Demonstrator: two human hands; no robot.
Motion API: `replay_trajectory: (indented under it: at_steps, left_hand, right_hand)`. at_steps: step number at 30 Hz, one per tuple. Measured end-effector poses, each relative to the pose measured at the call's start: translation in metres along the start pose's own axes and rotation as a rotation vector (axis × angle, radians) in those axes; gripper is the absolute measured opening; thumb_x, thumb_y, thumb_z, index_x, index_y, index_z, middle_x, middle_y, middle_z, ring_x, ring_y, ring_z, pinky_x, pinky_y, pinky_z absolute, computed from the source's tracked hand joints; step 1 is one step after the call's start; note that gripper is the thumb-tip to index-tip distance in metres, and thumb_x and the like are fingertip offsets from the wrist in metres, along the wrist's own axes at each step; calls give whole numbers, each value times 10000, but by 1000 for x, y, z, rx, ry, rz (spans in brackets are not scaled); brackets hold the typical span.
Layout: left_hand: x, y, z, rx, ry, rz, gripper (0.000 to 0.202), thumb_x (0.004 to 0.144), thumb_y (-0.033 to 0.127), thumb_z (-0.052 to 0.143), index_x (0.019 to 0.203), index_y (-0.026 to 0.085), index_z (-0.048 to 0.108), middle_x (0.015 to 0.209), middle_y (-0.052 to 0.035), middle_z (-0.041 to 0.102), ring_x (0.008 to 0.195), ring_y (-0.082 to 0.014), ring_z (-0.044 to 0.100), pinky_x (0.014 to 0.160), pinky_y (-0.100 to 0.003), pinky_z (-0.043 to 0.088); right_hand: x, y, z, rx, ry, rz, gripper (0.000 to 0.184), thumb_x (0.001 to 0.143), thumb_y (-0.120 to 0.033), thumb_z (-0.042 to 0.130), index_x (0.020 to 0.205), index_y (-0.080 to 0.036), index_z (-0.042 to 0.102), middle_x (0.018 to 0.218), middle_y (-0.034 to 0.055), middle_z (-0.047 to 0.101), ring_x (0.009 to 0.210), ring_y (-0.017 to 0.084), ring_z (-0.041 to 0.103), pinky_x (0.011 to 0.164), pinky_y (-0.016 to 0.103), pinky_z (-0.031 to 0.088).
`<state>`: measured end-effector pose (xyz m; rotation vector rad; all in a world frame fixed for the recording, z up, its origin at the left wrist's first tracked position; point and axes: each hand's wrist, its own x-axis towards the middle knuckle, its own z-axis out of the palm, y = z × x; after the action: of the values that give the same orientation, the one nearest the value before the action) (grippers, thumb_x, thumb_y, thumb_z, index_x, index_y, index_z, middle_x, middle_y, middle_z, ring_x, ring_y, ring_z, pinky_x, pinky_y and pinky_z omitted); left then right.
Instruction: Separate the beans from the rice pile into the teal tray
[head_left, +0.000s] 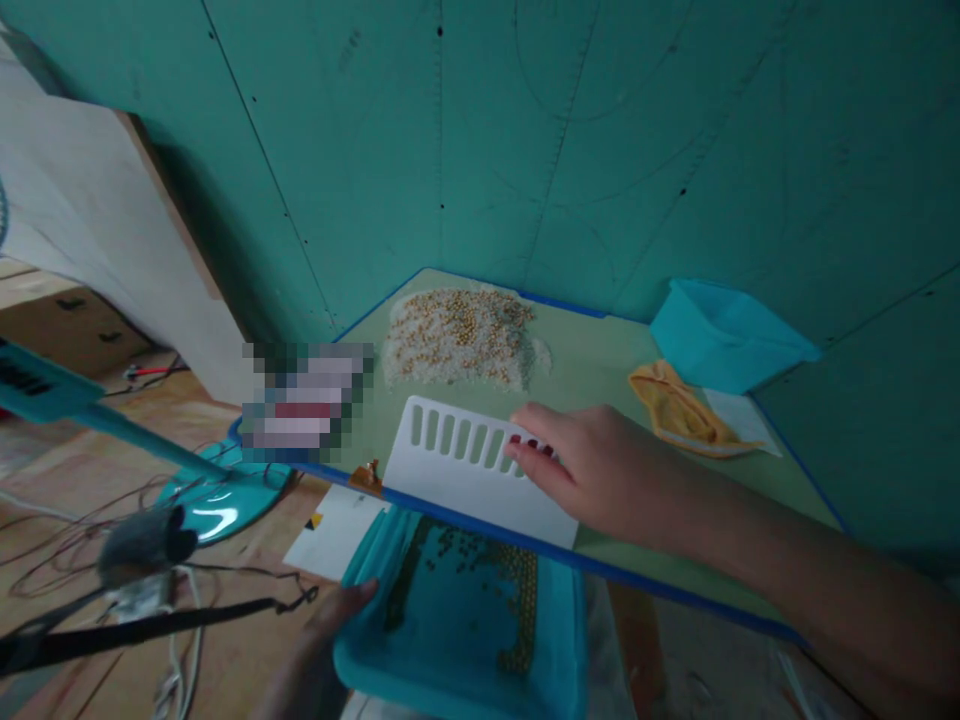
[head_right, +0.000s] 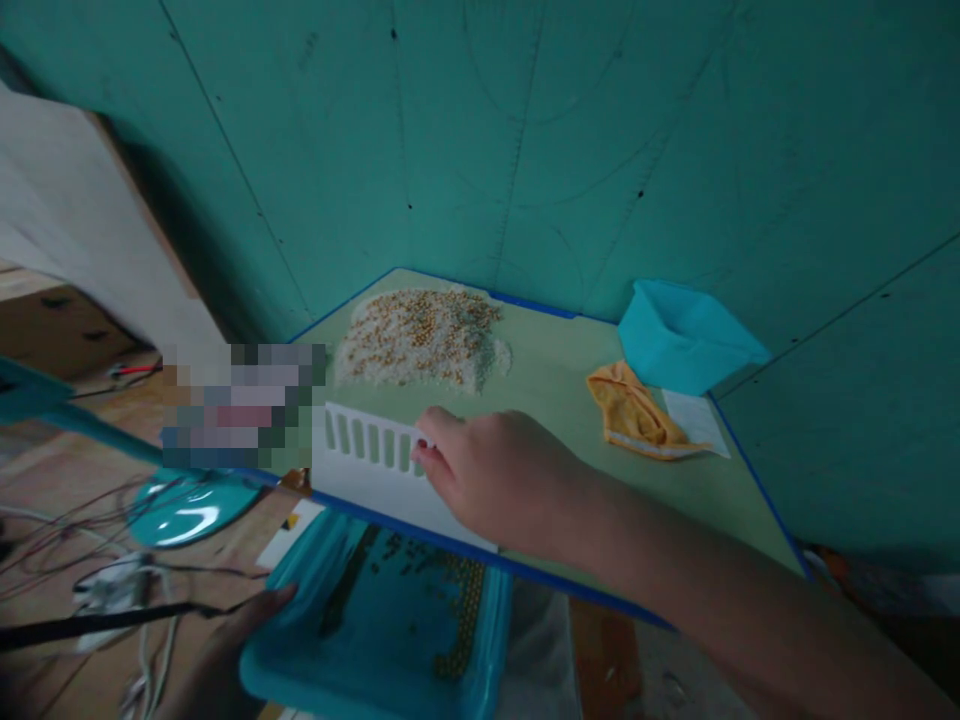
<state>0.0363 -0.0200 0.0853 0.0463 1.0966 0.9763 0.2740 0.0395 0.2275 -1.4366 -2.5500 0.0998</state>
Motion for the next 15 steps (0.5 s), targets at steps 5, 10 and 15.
replay_trajectory:
  at_steps: [5,10,15]
  left_hand:
    - [2,-15,-6,59,-89,-33,246,679,255,627,904,177,686,798,-27,749,940,-281,607,834,-363,463]
    - [-1,-23,-16,129,-123,-99,222,712,268,588,888,188,695,811,-23,747,907,-276,622,833,-369,455]
    - [-7,-17,-12,195,-53,12,227,681,262,614,862,156,700,862,-66,739,854,-291,640,761,-360,494]
  right_hand:
    - [-4,-8,1,-74,45,-66,221,876,-321,328,845,-192,504,540,0,557,450,121,507,427,258,158]
    - [-2,-6,2,-94,26,-46,216,872,-327,338,859,-188,503,556,8,570,488,138,540,432,256,174]
    - [-5,-8,2,-124,57,-73,212,876,-319,329,849,-191,496,562,12,576,473,138,535,427,258,167]
